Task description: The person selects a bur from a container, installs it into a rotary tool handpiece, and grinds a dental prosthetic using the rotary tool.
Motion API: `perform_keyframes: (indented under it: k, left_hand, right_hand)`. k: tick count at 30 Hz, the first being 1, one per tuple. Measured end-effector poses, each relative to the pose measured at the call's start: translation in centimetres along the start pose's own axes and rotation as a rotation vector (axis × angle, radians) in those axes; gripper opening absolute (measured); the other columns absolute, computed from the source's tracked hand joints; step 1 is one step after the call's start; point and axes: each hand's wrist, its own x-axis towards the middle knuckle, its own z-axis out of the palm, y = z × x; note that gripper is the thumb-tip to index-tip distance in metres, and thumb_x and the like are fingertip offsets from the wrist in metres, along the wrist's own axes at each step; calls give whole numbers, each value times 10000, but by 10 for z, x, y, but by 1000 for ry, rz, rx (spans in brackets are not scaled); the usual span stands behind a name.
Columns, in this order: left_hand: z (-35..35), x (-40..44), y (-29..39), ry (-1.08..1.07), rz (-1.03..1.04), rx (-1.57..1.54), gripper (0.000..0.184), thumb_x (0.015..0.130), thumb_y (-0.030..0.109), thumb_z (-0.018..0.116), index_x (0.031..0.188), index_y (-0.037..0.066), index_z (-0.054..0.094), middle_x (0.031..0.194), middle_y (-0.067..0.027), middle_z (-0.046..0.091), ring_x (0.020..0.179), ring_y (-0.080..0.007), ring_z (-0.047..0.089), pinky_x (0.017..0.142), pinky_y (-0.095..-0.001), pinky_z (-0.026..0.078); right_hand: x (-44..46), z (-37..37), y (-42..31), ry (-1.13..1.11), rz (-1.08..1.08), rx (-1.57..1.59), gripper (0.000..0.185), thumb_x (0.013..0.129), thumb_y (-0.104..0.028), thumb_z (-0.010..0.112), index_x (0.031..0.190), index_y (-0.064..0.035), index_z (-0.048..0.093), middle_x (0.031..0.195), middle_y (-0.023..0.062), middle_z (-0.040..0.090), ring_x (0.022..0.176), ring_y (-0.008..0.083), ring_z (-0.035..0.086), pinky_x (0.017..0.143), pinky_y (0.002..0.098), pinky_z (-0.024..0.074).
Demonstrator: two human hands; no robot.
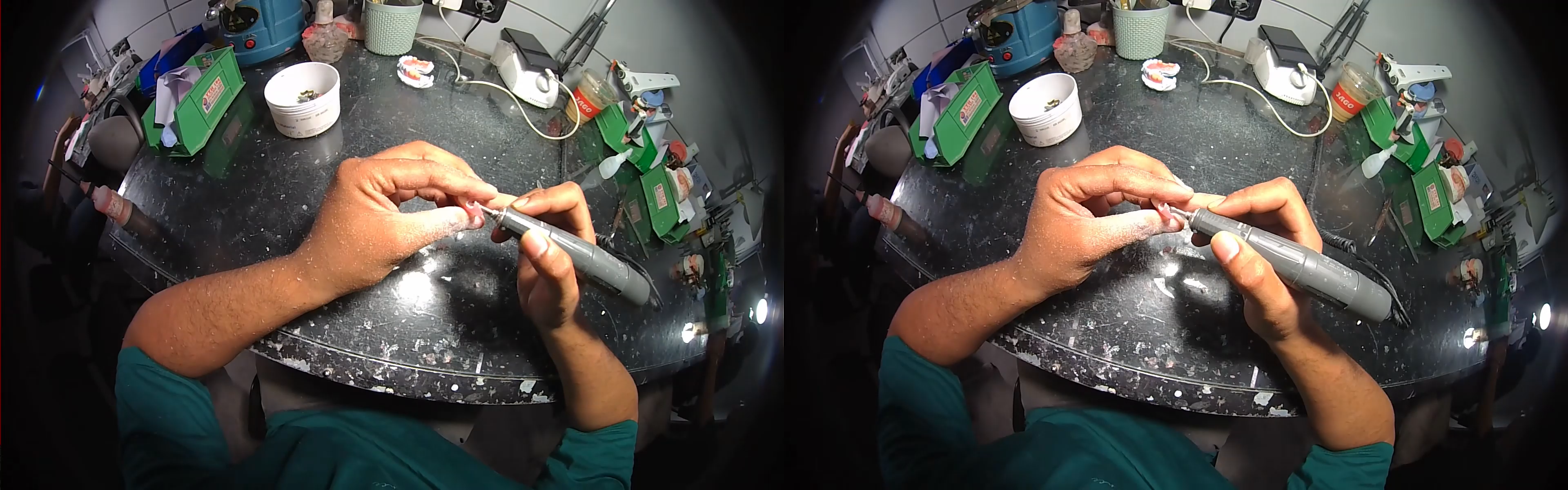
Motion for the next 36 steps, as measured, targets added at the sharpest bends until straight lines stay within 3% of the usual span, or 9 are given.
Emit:
perform_keyframes:
  k: [6, 10, 13, 18, 26, 36]
  left_hand:
    - [0, 0, -3, 20, -34, -58, 276, 816, -81, 718, 1081, -2, 721, 1066, -102, 643, 936, -150, 656, 860, -278, 558]
    - [-4, 2, 8, 47, -42, 278, 290, 810, -31, 746, 1095, 18, 727, 970, -28, 622, 884, -73, 572, 822, -205, 475]
    - [0, 3, 5, 122, -167, -66, 277, 822, -6, 744, 1096, 31, 729, 923, -13, 627, 868, -69, 569, 826, -208, 461]
    - [1, 4, 5, 135, -198, -144, 304, 870, -17, 680, 1173, -8, 654, 1159, -112, 687, 1083, -164, 648, 990, -307, 489]
    - [4, 1, 5, 109, -147, -53, 297, 865, -34, 682, 1161, -12, 659, 1116, -111, 696, 1045, -171, 661, 972, -308, 499]
    - [4, -1, 5, 72, -60, 112, 266, 869, -48, 685, 1132, -7, 682, 1112, -109, 702, 1033, -156, 657, 946, -296, 511]
  right_hand:
    - [-1, 1, 0, 29, -23, 6, 304, 883, -181, 648, 1062, 17, 504, 1086, 255, 666, 950, 211, 644, 905, 370, 508]
    - [1, -7, 4, 50, -131, 15, 283, 896, -160, 640, 1074, 9, 499, 1086, 244, 662, 955, 200, 637, 902, 363, 504]
    - [-1, -4, -1, 60, -148, -118, 249, 904, -118, 627, 1080, 2, 499, 1094, 227, 656, 952, 188, 630, 899, 356, 499]
    - [-2, -3, -4, -12, -193, -225, 255, 874, -30, 647, 1095, 16, 530, 1092, 199, 655, 984, 189, 641, 895, 333, 507]
    - [0, 2, 2, 87, -293, -304, 252, 794, -25, 709, 1018, 7, 600, 999, 172, 658, 1046, 291, 683, 885, 374, 535]
    - [1, 4, 2, 71, -319, -325, 259, 772, -17, 706, 1005, 15, 598, 965, 164, 673, 983, 270, 697, 883, 359, 535]
